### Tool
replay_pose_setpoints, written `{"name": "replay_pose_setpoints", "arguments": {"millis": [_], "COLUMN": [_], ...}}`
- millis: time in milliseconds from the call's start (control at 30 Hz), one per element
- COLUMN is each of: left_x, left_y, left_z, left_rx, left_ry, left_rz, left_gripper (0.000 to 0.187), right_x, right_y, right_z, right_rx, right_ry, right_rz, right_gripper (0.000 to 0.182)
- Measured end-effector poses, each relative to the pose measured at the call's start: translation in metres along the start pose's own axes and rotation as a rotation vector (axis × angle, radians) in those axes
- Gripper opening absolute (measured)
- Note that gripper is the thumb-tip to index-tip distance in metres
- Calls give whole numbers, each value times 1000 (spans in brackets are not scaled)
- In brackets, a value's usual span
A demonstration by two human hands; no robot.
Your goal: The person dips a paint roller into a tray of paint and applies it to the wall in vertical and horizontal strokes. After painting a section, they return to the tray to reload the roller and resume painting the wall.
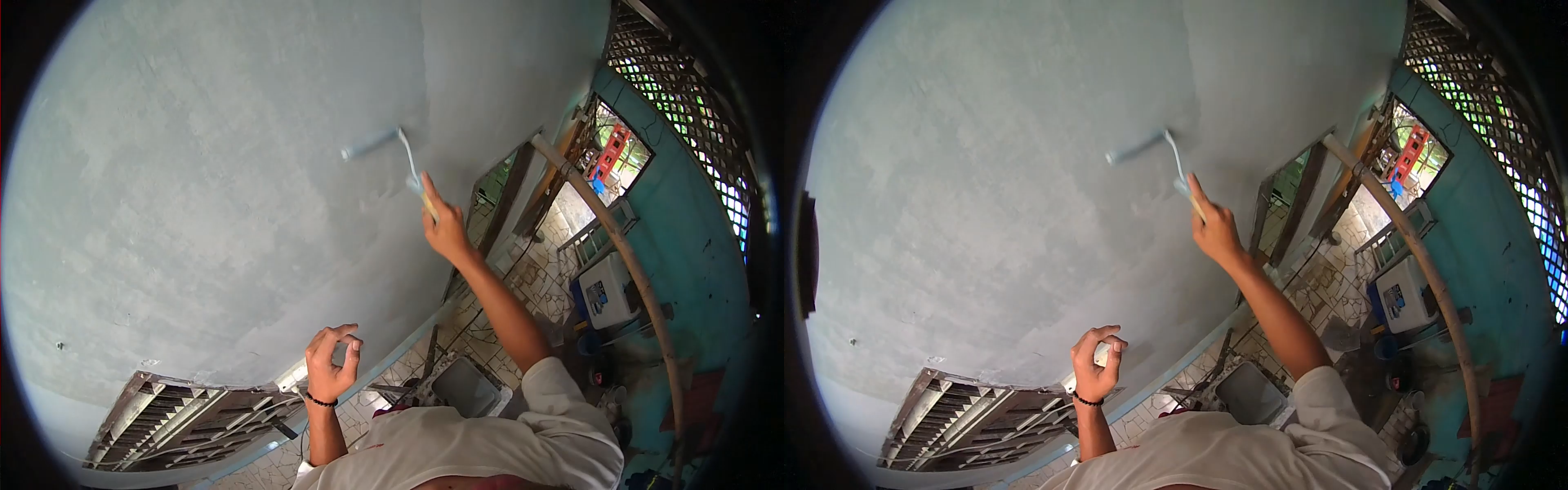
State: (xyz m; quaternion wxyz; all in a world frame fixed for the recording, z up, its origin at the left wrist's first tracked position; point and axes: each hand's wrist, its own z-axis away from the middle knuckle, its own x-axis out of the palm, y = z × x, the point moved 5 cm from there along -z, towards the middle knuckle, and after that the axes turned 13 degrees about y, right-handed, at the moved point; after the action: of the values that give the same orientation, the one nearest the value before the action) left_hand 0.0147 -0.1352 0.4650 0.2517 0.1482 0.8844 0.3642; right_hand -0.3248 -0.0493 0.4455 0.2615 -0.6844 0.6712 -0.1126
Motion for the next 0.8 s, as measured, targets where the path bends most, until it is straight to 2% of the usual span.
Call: {"name": "replay_pose_setpoints", "arguments": {"millis": [33,133,267,333,467,567,667,800], "left_x": [-1,-5,-8,-6,5,6,3,-2], "left_y": [-3,-7,-5,-6,-4,-2,-5,-8], "left_z": [1,7,5,5,4,7,8,8], "left_rx": [-17,-52,-34,-39,-37,-50,-40,-70], "left_ry": [-2,-20,1,10,-20,-32,-13,-7], "left_rz": [-13,-40,-51,-44,-22,-19,-32,-35], "left_gripper": [20,20,19,19,19,20,19,19], "right_x": [3,5,6,3,-1,-2,5,13], "right_y": [20,60,69,45,-15,-25,-3,51], "right_z": [27,99,113,69,-44,-76,-36,78], "right_rx": [49,-17,7,56,-4,-2,7,92], "right_ry": [-45,-104,-92,-76,44,50,30,-73], "right_rz": [-22,47,0,-21,-77,-116,-93,-42], "right_gripper": [80,79,78,78,76,76,77,77]}}
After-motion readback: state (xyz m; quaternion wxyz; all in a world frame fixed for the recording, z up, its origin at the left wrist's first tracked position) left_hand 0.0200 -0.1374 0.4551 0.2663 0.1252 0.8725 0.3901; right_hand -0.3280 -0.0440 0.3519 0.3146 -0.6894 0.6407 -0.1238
